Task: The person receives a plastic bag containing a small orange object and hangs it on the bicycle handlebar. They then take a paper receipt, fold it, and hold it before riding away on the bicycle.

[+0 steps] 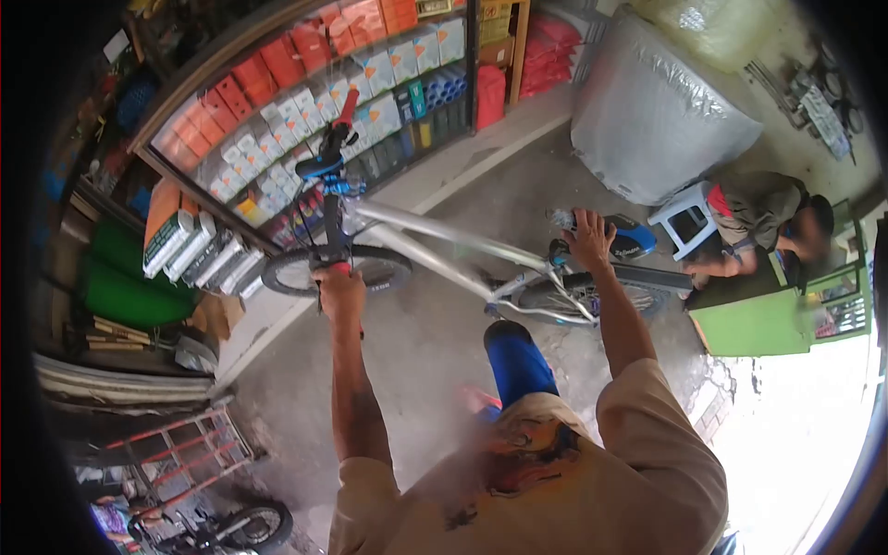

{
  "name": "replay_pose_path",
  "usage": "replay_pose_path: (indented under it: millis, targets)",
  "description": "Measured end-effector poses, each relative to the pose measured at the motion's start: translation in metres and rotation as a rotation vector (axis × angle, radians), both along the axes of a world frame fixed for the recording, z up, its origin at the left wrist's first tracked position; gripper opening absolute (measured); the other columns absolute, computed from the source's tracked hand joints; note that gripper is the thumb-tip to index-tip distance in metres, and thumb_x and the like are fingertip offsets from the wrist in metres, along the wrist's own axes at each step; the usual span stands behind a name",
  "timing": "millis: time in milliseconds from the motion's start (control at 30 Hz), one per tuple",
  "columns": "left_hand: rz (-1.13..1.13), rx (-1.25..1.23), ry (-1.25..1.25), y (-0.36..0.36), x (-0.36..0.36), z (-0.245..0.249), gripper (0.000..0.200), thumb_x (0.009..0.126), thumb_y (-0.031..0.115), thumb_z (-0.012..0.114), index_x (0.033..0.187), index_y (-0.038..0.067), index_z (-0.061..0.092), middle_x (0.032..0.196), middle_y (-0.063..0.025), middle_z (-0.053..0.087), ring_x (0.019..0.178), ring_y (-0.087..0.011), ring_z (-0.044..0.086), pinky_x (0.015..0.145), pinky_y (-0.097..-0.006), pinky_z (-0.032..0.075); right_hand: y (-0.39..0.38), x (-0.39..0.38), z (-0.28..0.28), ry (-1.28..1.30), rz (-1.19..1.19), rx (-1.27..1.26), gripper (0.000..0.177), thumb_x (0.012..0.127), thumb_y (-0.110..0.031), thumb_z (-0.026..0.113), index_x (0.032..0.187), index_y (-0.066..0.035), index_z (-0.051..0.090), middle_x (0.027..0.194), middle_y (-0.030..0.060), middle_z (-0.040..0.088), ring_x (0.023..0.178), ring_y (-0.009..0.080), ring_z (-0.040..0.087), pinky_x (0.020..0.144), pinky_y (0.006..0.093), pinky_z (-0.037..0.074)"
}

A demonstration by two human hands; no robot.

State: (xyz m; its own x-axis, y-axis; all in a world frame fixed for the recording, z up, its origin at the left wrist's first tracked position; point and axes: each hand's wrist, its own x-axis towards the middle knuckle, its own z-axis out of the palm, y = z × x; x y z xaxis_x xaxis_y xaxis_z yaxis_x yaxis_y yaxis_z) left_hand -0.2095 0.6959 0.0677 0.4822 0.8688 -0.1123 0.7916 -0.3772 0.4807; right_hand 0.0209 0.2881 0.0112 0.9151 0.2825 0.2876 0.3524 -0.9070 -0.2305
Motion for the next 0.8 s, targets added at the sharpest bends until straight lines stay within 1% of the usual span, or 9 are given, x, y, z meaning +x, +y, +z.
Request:
replay_pose_path:
  millis: [133, 200, 233, 333, 433, 500, 533, 633, 800]
  targets:
    - [-0.041, 0.007, 0.037, -0.001, -0.004, 0.007, 0.092, 0.081, 0.028, 0.071, 0.133, -0.022, 0.014, 0.115, -0.0321, 0.060, 0.108, -0.0417, 0.062, 0.093, -0.0450, 0.051, -0.008, 0.010, 0.000, 0.137, 0.019, -0.126, 0.055, 0.084, -0.029, 0.070, 0.131, -0.020, 0.042, 0.132, 0.0080, 0.047, 0.131, 0.0298, 0.040, 0.100, 0.0671, 0.026]
    - [-0.044, -0.016, 0.041, 0.005, -0.007, 0.005, 0.094, 0.082, 0.028, 0.070, 0.134, -0.023, 0.011, 0.115, -0.0312, 0.061, 0.107, -0.0407, 0.063, 0.093, -0.0440, 0.051, -0.014, 0.016, 0.001, 0.294, -0.023, -0.227, 0.056, 0.084, -0.028, 0.068, 0.132, -0.019, 0.041, 0.135, 0.0091, 0.045, 0.134, 0.0296, 0.037, 0.101, 0.0704, 0.024]
    - [-0.053, -0.044, 0.008, 0.006, -0.007, 0.005, 0.090, 0.080, 0.028, 0.071, 0.131, -0.021, 0.015, 0.115, -0.0320, 0.060, 0.109, -0.0419, 0.062, 0.094, -0.0444, 0.050, -0.007, 0.028, 0.004, 0.358, -0.032, -0.270, 0.056, 0.085, -0.027, 0.068, 0.133, -0.018, 0.041, 0.137, 0.0096, 0.044, 0.136, 0.0295, 0.035, 0.102, 0.0721, 0.023]
    - [-0.051, -0.072, -0.076, 0.008, -0.013, -0.002, 0.084, 0.078, 0.028, 0.074, 0.124, -0.019, 0.021, 0.117, -0.0330, 0.059, 0.111, -0.0439, 0.060, 0.096, -0.0446, 0.049, -0.003, 0.030, -0.012, 0.316, -0.104, -0.175, 0.063, 0.085, -0.027, 0.066, 0.139, -0.018, 0.035, 0.144, 0.0101, 0.039, 0.140, 0.0295, 0.030, 0.102, 0.0766, 0.020]
    - [-0.048, -0.033, -0.122, 0.005, -0.014, -0.006, 0.091, 0.079, 0.027, 0.072, 0.127, -0.023, 0.013, 0.115, -0.0308, 0.061, 0.107, -0.0416, 0.063, 0.093, -0.0434, 0.051, 0.001, 0.033, -0.007, 0.412, -0.149, -0.237, 0.070, 0.085, -0.028, 0.065, 0.144, -0.018, 0.029, 0.147, 0.0109, 0.034, 0.141, 0.0298, 0.027, 0.100, 0.0785, 0.020]
    - [-0.040, -0.028, -0.101, 0.004, -0.020, -0.013, 0.100, 0.082, 0.027, 0.069, 0.132, -0.029, 0.002, 0.111, -0.0289, 0.064, 0.103, -0.0391, 0.066, 0.090, -0.0432, 0.053, -0.001, 0.031, -0.008, 0.439, -0.118, -0.262, 0.073, 0.084, -0.029, 0.066, 0.144, -0.019, 0.027, 0.149, 0.0100, 0.033, 0.142, 0.0296, 0.026, 0.100, 0.0791, 0.020]
    - [-0.041, -0.010, -0.104, 0.001, -0.026, -0.019, 0.099, 0.082, 0.026, 0.068, 0.132, -0.029, 0.003, 0.110, -0.0288, 0.064, 0.101, -0.0389, 0.066, 0.089, -0.0432, 0.054, -0.007, 0.026, -0.007, 0.457, -0.107, -0.283, 0.074, 0.083, -0.029, 0.067, 0.144, -0.019, 0.026, 0.149, 0.0095, 0.032, 0.142, 0.0295, 0.026, 0.099, 0.0794, 0.020]
    - [-0.039, 0.033, -0.112, -0.003, -0.040, -0.018, 0.096, 0.081, 0.024, 0.067, 0.133, -0.028, 0.005, 0.107, -0.0287, 0.065, 0.098, -0.0385, 0.067, 0.086, -0.0431, 0.055, -0.016, 0.011, 0.001, 0.455, -0.084, -0.294, 0.070, 0.081, -0.032, 0.070, 0.140, -0.018, 0.033, 0.147, 0.0091, 0.036, 0.139, 0.0301, 0.031, 0.098, 0.0803, 0.021]
    - [-0.041, 0.029, -0.102, -0.021, -0.075, -0.021, 0.091, 0.081, 0.022, 0.064, 0.133, -0.028, 0.009, 0.103, -0.0293, 0.066, 0.094, -0.0384, 0.068, 0.084, -0.0423, 0.056, -0.034, -0.008, 0.007, 0.436, 0.011, -0.309, 0.061, 0.072, -0.033, 0.075, 0.126, -0.019, 0.050, 0.128, 0.0084, 0.055, 0.130, 0.0303, 0.044, 0.097, 0.0794, 0.022]
